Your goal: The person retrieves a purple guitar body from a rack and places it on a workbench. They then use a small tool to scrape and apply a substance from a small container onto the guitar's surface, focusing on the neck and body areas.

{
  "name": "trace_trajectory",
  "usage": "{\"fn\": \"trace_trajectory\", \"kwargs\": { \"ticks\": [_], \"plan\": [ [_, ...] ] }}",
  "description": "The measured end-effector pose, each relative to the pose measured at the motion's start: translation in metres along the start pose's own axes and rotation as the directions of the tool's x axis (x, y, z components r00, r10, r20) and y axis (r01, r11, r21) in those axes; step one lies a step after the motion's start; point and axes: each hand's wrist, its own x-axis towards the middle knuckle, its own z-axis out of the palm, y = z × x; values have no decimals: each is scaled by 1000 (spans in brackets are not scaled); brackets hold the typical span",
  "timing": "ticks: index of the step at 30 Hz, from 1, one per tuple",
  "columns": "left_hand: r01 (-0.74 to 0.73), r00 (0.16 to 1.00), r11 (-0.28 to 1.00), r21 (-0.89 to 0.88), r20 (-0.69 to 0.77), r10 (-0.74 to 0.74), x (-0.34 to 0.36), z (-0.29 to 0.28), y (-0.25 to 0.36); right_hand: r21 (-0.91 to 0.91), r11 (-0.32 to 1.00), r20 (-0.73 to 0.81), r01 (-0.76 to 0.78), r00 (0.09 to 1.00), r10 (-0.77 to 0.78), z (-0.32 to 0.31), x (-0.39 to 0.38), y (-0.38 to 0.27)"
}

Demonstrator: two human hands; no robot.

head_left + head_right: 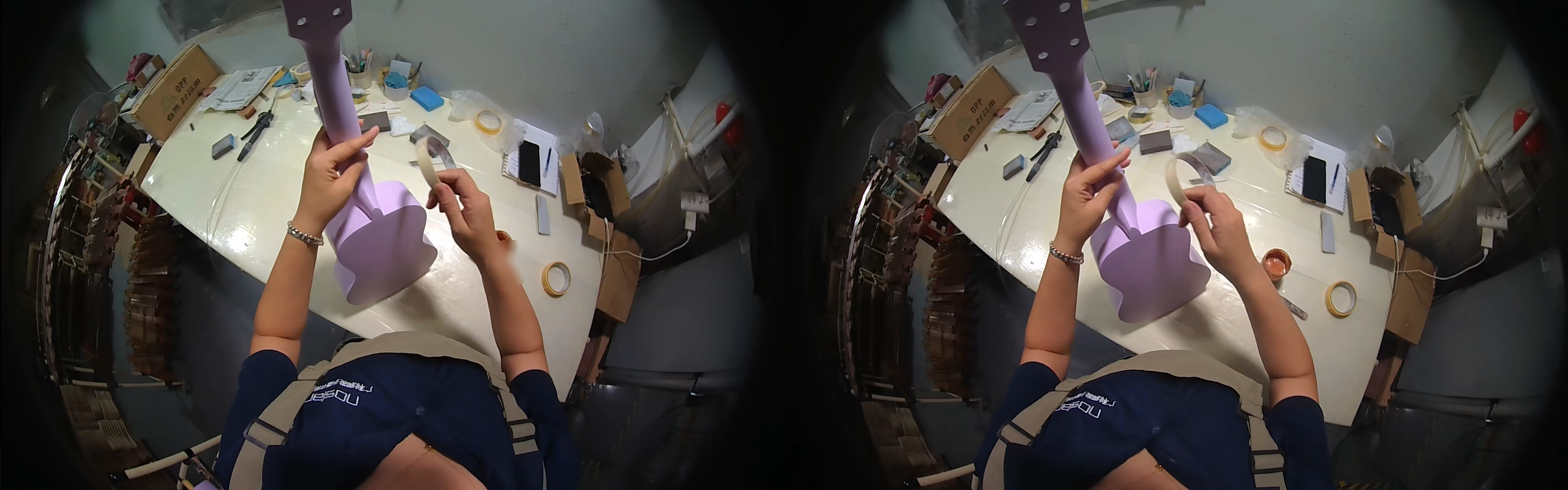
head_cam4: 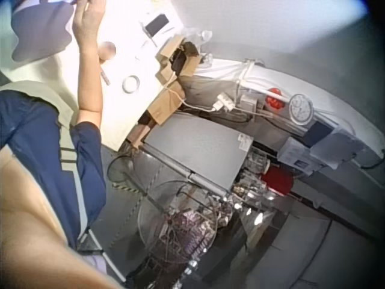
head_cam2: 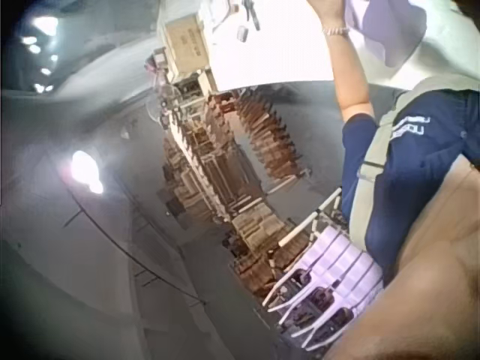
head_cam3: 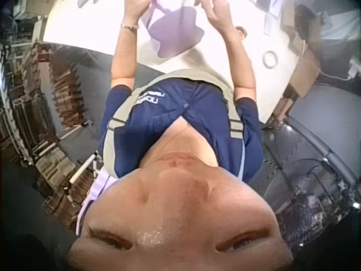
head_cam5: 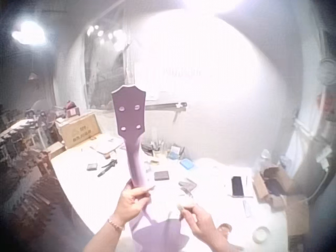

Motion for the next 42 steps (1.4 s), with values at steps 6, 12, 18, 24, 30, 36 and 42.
{"fn": "trace_trajectory", "kwargs": {
  "ticks": [6,12,18,24,30,36,42],
  "plan": [
    [-18,1000,991,136,-19,21,-5,10,29,-260,936,16,235,971,-240,9,12,-13],
    [-6,1000,993,117,-6,6,-7,14,31,-267,912,103,312,950,-294,4,10,-18],
    [31,997,996,-83,-72,-37,-11,13,30,-296,880,172,371,927,-333,-1,10,-18],
    [43,990,999,-22,-137,-46,-17,15,30,-292,869,147,400,916,-372,2,8,-22],
    [-66,988,964,258,-122,100,-16,18,37,-566,796,-17,214,962,-271,16,13,-21],
    [-45,996,964,263,-67,65,-18,14,47,-557,790,-16,257,948,-319,14,18,-13],
    [-36,996,960,277,-74,59,-27,15,51,-510,851,-147,124,963,-228,25,10,-30]
  ]
}}
